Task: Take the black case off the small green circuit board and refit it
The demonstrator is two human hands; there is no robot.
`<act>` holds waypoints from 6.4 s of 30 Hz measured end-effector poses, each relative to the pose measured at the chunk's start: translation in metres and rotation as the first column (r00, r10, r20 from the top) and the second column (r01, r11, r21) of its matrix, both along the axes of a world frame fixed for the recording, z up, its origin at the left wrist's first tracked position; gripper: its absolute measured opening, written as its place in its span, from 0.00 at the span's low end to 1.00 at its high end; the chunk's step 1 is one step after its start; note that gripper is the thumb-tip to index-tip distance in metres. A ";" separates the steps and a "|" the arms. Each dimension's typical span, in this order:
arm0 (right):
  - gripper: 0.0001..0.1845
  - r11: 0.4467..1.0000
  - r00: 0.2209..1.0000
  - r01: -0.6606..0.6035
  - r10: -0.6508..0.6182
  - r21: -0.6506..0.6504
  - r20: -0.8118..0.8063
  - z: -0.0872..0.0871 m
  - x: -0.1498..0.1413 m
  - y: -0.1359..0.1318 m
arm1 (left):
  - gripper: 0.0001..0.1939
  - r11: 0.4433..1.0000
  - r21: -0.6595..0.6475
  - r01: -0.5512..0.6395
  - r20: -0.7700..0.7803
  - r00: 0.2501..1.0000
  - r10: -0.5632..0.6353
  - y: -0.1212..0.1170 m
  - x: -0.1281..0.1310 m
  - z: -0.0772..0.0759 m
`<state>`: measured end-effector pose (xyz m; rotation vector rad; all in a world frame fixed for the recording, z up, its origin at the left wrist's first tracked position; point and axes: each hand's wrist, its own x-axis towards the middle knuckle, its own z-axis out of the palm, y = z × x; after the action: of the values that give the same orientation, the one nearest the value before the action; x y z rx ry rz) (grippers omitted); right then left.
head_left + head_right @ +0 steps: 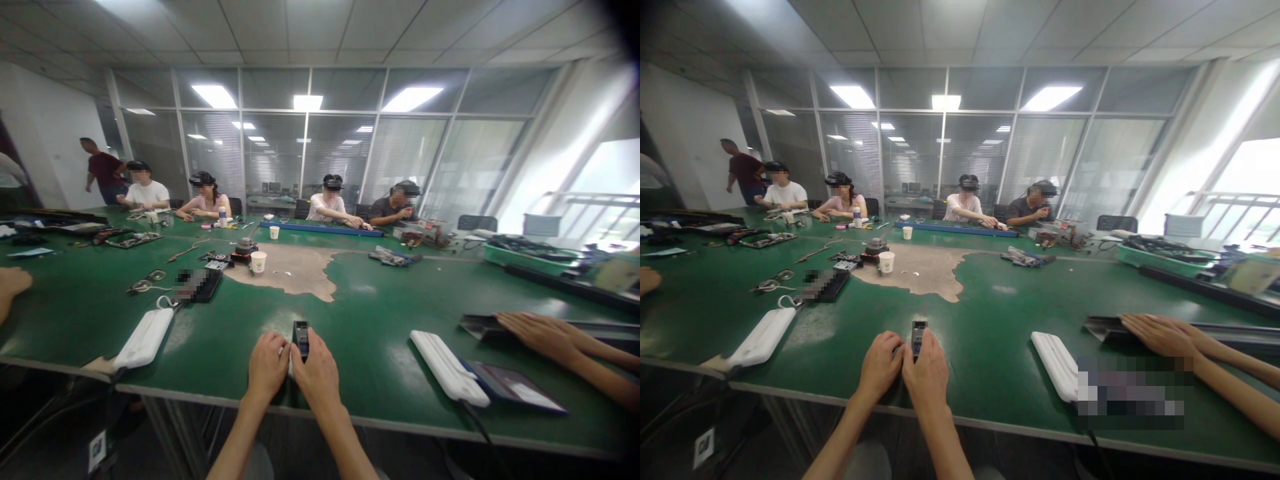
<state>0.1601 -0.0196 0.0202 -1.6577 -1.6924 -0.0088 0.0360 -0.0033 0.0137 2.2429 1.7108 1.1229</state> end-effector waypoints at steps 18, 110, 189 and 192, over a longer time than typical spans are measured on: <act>0.33 0.982 0.976 0.087 -0.050 0.168 -0.212 0.042 0.032 0.002 | 0.12 0.999 0.025 -0.021 -0.011 1.000 0.021 0.001 0.001 -0.003; 0.32 0.999 1.000 -0.006 0.006 0.036 -0.004 0.000 -0.001 0.006 | 0.11 1.000 -0.024 -0.018 0.002 1.000 0.018 0.001 0.002 -0.002; 0.37 0.993 0.967 0.057 -0.029 0.106 -0.255 -0.006 0.062 -0.007 | 0.13 1.000 -0.002 -0.016 -0.013 1.000 0.016 0.001 0.003 -0.002; 0.37 0.991 0.962 0.022 0.016 0.133 -0.274 0.014 0.052 -0.007 | 0.13 1.000 0.005 -0.014 -0.013 1.000 0.015 0.001 0.003 -0.002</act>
<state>0.2119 -0.0269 0.0341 -1.4859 -1.4470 0.0987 0.0387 -0.0026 0.0118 2.2496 1.7339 1.1193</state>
